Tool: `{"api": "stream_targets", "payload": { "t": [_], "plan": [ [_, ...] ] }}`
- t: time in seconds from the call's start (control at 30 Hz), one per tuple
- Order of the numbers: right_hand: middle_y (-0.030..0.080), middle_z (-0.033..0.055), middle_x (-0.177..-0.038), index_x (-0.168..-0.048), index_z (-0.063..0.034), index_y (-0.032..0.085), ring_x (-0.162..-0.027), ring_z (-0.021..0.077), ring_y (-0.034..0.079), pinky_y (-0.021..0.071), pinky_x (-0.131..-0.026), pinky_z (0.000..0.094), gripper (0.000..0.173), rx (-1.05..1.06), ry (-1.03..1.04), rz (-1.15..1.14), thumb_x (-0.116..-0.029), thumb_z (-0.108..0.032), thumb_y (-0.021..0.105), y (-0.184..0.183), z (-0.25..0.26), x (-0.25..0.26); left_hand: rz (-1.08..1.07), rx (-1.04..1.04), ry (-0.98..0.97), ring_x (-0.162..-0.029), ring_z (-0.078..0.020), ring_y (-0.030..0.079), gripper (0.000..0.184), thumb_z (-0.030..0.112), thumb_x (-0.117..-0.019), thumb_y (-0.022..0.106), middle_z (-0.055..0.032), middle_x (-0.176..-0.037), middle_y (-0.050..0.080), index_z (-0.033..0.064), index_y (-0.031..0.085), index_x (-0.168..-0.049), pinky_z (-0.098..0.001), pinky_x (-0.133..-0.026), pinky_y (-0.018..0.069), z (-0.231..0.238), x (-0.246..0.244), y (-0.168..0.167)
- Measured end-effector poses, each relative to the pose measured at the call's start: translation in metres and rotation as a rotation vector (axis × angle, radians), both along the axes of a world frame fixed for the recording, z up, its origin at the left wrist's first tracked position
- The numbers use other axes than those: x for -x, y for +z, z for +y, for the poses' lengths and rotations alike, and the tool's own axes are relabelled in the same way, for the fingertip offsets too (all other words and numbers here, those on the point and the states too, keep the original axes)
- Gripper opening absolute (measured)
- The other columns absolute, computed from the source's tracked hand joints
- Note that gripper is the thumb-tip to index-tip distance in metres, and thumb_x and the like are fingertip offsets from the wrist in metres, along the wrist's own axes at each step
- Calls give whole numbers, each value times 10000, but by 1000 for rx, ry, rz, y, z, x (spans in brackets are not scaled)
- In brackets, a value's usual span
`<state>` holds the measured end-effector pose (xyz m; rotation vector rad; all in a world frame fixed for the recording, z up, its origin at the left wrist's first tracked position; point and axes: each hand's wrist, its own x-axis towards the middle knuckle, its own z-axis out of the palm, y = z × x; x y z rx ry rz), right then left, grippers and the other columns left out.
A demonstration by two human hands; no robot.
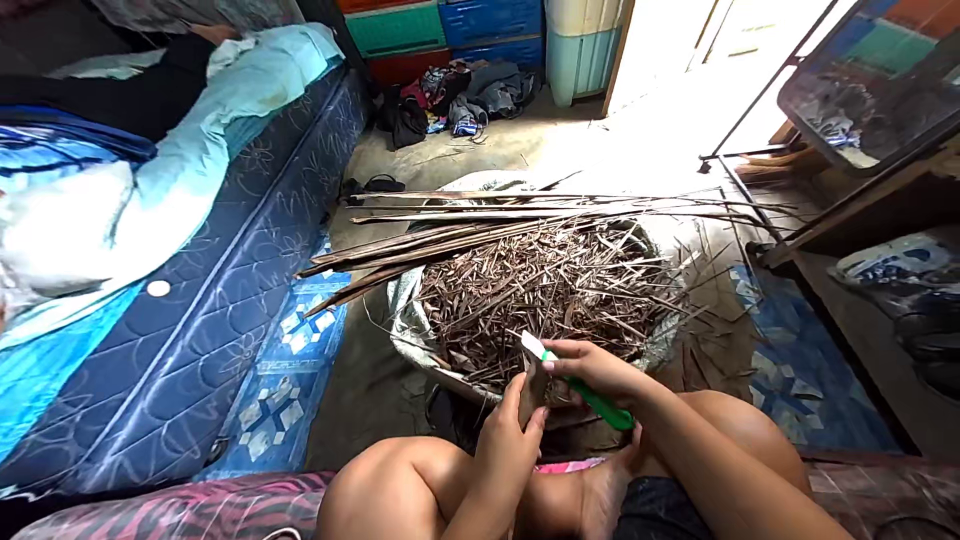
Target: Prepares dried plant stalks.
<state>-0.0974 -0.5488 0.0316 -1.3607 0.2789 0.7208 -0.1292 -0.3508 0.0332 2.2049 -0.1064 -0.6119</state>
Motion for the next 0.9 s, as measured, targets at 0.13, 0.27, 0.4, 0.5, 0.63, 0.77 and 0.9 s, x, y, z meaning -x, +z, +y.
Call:
{"api": "stream_targets", "payload": {
  "t": [0.13, 0.27, 0.4, 0.5, 0.63, 0.77, 0.9],
  "plan": [
    [568, 28, -786, -1534, -113, 430, -529, 95, 522, 475, -477, 244, 453, -18, -391, 6, -1091, -167, 508, 0, -17, -13, 15, 50, -34, -681, -169, 700, 581, 223, -980, 708, -127, -1136, 708, 105, 490, -1506, -354, -643, 611, -2, 6, -1],
    [559, 22, -780, -1548, -117, 418, -539, 96, 518, 462, -480, 244, 466, -33, -398, -20, -1093, -172, 497, 3, -22, -9, -1, 64, -67, -720, -178, 713, 598, 229, -976, 708, -134, -1184, 703, 118, 481, -1518, -371, -668, 615, -3, 9, -5],
    [587, 18, -853, -1563, -129, 402, -564, 78, 530, 478, -512, 237, 492, -69, -108, -4, -1087, -182, 516, 7, -11, 3, -67, 26, -53, -833, -214, 737, 656, 217, -950, 728, -153, -1255, 687, 88, 457, -1533, -408, -731, 620, -1, 7, -1],
    [576, 19, -795, -1538, -109, 430, -549, 89, 532, 479, -499, 242, 460, -99, -252, -39, -1089, -170, 503, 12, -17, -2, -134, 5, -68, -1052, -261, 720, 673, 208, -918, 752, -169, -1284, 685, 56, 483, -1516, -464, -928, 573, 0, 13, 8],
    [570, 20, -791, -1525, -86, 443, -542, 87, 523, 465, -479, 232, 442, -101, -527, -106, -1094, -165, 502, 19, -29, -10, -198, -1, -124, -1060, -314, 723, 612, 160, -928, 732, -210, -1272, 687, -7, 515, -1475, -512, -950, 565, 17, 24, 17],
    [586, 31, -829, -1523, -94, 455, -576, 93, 531, 471, -515, 254, 452, -94, -294, -91, -1082, -169, 519, 18, -10, 8, -184, -4, -126, -995, -287, 729, 571, 159, -966, 680, -253, -1304, 656, -73, 502, -1456, -473, -909, 579, 37, 24, 18],
    [570, 22, -805, -1561, -130, 414, -544, 89, 515, 459, -494, 249, 490, -220, -104, -38, -1087, -202, 519, 17, 8, 17, -235, 9, -151, -1143, -271, 693, 563, 153, -970, 667, -261, -1339, 635, -109, 498, -1440, -429, -1030, 526, 50, 26, 19]
  ]
}}
